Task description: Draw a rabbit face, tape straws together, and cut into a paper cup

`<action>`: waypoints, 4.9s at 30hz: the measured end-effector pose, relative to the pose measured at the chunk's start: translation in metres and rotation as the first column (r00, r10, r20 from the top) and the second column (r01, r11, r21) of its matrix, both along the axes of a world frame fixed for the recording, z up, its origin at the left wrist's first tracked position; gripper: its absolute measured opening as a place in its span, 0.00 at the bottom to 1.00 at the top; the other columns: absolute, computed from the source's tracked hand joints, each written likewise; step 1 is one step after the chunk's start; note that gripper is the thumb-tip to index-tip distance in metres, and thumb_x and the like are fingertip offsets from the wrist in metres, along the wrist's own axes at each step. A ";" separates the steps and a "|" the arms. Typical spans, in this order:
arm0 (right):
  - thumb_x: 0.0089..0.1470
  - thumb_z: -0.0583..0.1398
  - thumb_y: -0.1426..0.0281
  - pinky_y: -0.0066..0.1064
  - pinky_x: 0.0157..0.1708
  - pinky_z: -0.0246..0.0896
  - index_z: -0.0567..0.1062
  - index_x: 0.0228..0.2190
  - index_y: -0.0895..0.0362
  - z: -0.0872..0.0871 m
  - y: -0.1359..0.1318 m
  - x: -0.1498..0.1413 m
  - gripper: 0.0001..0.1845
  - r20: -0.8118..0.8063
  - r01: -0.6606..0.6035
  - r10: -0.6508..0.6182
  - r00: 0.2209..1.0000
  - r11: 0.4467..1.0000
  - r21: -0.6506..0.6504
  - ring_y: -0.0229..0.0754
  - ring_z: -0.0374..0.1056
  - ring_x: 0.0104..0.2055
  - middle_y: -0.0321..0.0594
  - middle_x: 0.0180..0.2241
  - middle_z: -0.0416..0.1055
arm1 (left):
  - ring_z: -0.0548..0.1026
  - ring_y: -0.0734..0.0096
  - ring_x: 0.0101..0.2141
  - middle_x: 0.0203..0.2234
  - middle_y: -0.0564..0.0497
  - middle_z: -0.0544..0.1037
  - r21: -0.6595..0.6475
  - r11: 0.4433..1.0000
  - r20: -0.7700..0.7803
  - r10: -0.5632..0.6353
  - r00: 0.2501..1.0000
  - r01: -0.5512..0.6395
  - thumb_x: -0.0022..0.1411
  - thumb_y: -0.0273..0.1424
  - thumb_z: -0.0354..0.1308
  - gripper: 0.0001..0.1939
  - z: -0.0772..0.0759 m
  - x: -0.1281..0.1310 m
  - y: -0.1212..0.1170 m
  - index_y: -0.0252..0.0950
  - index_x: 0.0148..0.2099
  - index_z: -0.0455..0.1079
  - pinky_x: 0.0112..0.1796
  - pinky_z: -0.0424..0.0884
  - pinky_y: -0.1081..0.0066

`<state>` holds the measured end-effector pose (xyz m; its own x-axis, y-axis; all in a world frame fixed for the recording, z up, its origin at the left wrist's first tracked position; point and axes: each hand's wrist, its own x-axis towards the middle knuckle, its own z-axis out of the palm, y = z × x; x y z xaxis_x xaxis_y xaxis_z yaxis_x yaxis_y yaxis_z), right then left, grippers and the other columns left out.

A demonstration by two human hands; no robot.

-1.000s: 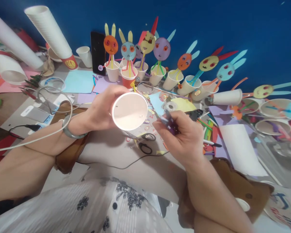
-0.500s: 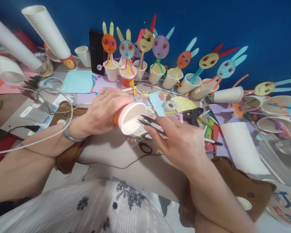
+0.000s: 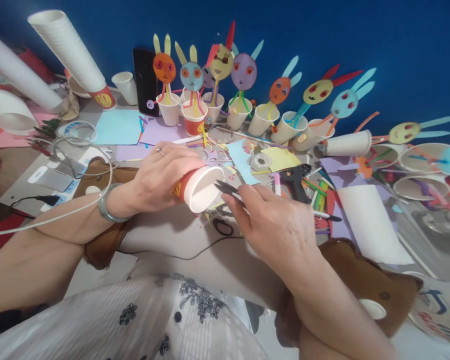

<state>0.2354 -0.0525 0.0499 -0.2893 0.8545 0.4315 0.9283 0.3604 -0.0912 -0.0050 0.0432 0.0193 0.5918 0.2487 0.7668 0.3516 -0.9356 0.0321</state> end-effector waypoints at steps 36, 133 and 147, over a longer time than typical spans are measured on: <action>0.69 0.55 0.55 0.31 0.20 0.38 0.67 0.23 0.55 -0.001 0.000 0.002 0.25 0.138 -0.046 0.040 0.990 0.998 0.039 0.37 0.58 0.17 0.36 0.16 0.65 | 0.81 0.62 0.43 0.42 0.46 0.83 0.023 0.999 0.047 -0.036 0.998 0.035 0.71 0.47 0.56 0.23 -0.001 0.005 -0.004 0.36 0.57 0.65 0.45 0.74 0.61; 0.55 0.69 0.51 0.26 0.16 0.44 0.73 0.30 0.56 -0.015 0.032 -0.012 0.21 -0.842 -0.548 -0.185 0.507 0.684 -0.481 0.30 0.50 0.17 0.27 0.17 0.61 | 0.79 0.69 0.39 0.37 0.46 0.82 -0.886 0.190 0.363 -0.278 0.889 0.422 0.65 0.43 0.65 0.15 0.007 0.004 0.006 0.34 0.39 0.77 0.44 0.75 0.69; 0.50 0.72 0.55 0.26 0.19 0.48 0.74 0.27 0.55 -0.010 0.035 -0.010 0.19 -0.843 -0.532 -0.152 0.516 0.715 -0.454 0.31 0.53 0.21 0.30 0.21 0.65 | 0.75 0.72 0.32 0.31 0.49 0.79 -0.939 -0.046 0.334 -0.352 0.874 0.341 0.61 0.43 0.68 0.16 0.013 0.005 0.004 0.35 0.35 0.75 0.34 0.74 0.72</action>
